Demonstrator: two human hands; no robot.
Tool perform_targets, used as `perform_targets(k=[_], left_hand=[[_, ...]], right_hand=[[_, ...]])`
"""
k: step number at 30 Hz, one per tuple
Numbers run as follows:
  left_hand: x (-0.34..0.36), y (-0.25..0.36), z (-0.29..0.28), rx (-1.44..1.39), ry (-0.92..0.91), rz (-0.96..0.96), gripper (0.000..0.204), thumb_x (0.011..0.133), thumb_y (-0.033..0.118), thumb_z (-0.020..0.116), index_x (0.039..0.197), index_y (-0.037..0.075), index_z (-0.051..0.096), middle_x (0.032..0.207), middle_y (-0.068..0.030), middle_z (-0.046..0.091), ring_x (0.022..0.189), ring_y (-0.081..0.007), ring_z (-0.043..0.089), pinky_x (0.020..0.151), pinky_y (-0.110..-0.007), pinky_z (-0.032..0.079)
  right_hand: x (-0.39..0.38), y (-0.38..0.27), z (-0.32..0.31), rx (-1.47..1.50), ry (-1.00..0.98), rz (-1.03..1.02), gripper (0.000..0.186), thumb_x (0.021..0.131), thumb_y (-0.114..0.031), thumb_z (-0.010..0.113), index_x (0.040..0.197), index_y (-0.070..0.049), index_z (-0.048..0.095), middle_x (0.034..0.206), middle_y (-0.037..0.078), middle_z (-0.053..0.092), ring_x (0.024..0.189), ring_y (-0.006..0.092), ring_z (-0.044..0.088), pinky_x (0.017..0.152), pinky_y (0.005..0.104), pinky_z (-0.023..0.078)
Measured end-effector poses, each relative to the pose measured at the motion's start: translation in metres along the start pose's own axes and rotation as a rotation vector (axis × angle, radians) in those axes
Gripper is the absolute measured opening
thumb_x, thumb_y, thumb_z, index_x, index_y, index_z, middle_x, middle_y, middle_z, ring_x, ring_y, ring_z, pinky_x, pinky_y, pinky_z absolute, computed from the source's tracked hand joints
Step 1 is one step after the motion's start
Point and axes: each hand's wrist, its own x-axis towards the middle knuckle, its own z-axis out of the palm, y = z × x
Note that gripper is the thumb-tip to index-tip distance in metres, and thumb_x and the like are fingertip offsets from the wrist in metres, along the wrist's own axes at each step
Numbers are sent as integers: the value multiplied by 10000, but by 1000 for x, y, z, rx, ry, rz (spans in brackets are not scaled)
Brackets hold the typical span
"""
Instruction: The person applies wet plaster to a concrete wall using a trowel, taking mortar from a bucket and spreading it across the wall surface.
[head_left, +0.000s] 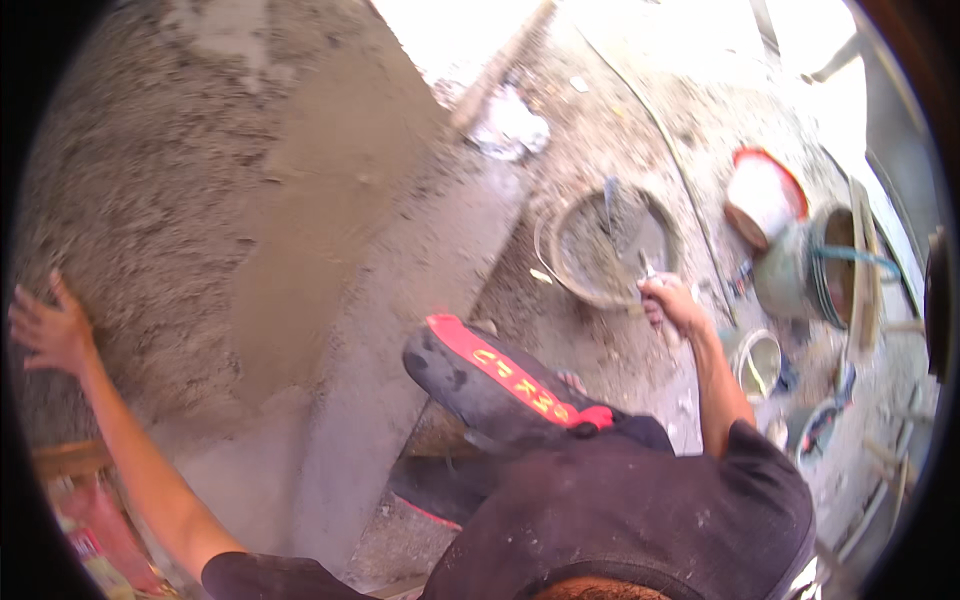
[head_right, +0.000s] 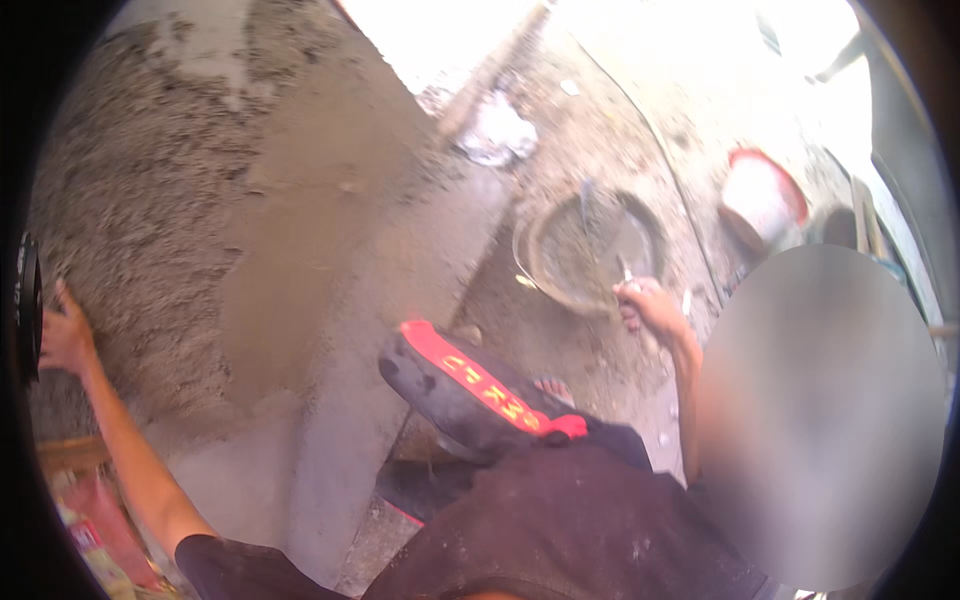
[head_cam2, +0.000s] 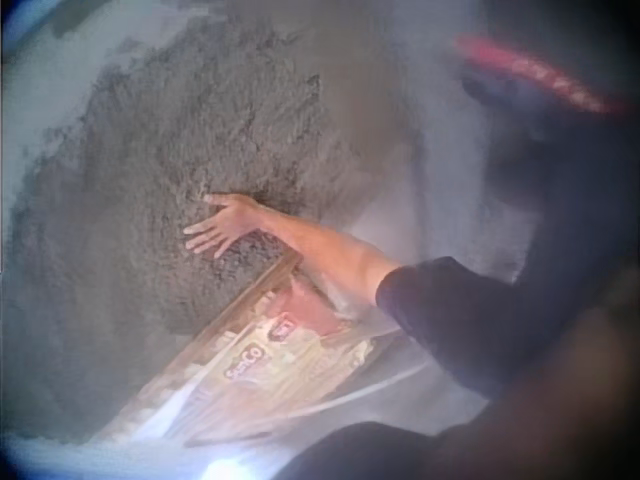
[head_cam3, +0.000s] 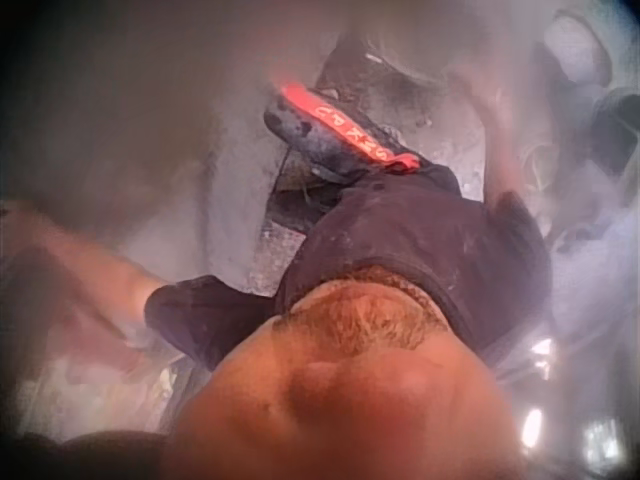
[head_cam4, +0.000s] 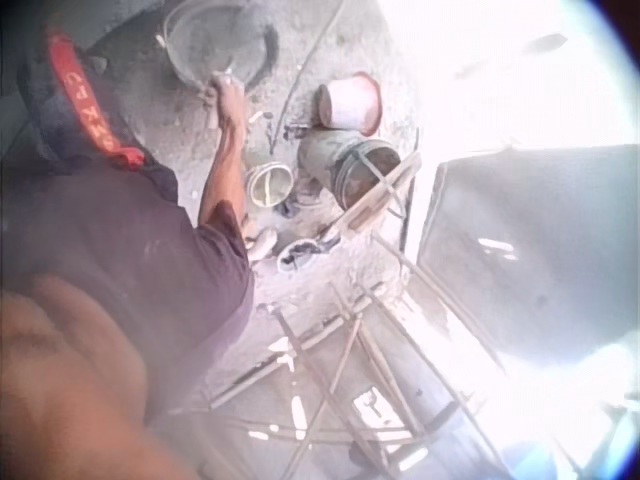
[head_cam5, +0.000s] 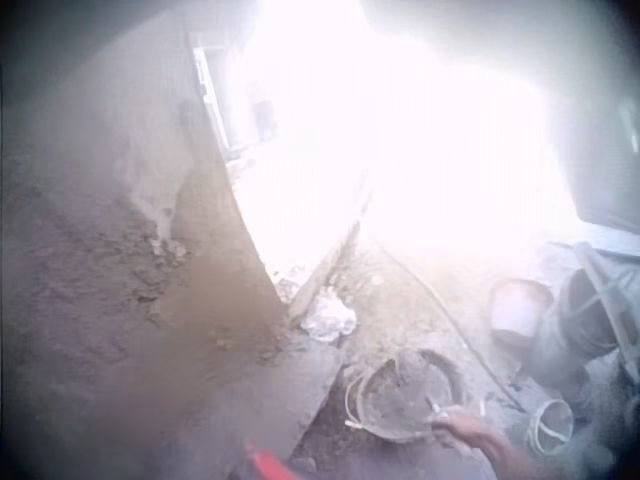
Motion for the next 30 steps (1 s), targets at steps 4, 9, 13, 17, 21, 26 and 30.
perform_targets(k=[4,9,13,17,21,26,30], left_hand=[[24,11,-18,-23,-6,-108,713,956,666,396,1538,268,292,1579,-108,306,1456,-331,279,1065,-724,230],[14,2,-27,5,-94,-107,694,977,617,406,1555,265,251,1618,-79,213,1483,-321,214,1081,-726,205],[16,-2,-32,36,-100,-124,710,968,636,402,1555,269,245,1621,-62,210,1486,-314,210,1098,-713,189],[24,9,-30,18,-100,-163,704,969,632,402,1558,283,235,1626,-38,199,1493,-295,194,1119,-696,164],[13,32,-20,-32,-112,-192,710,967,645,386,1560,287,229,1629,-34,192,1495,-292,186,1129,-686,152],[20,-6,-36,43,-132,-150,711,964,655,376,1557,287,239,1630,-29,191,1495,-286,189,1133,-680,149],[25,15,-28,7,-115,-182,717,963,656,378,1559,284,235,1627,-32,200,1493,-286,195,1131,-681,155]], right_hand=[[29,-45,71,540,-94,-177,123,911,-217,587,901,-125,505,625,19,469,481,109,453,427,267,381],[48,-153,175,559,116,-991,79,966,-143,513,945,-76,477,710,34,488,556,126,493,476,263,432],[74,-237,224,653,455,-1355,85,991,-80,484,912,-60,459,720,30,483,602,102,502,488,224,441],[174,-287,278,591,836,-1406,217,993,-94,405,789,-32,446,629,33,432,525,144,423,423,267,361],[216,-272,392,-187,525,-1199,182,845,-137,558,943,17,555,725,253,627,664,419,629,596,512,490],[72,-258,427,104,-38,-1151,243,870,-172,648,975,24,551,762,194,653,663,353,649,633,432,522],[148,-199,340,-69,597,-1136,222,913,-190,628,1028,-10,567,761,105,644,666,216,642,601,354,522]])
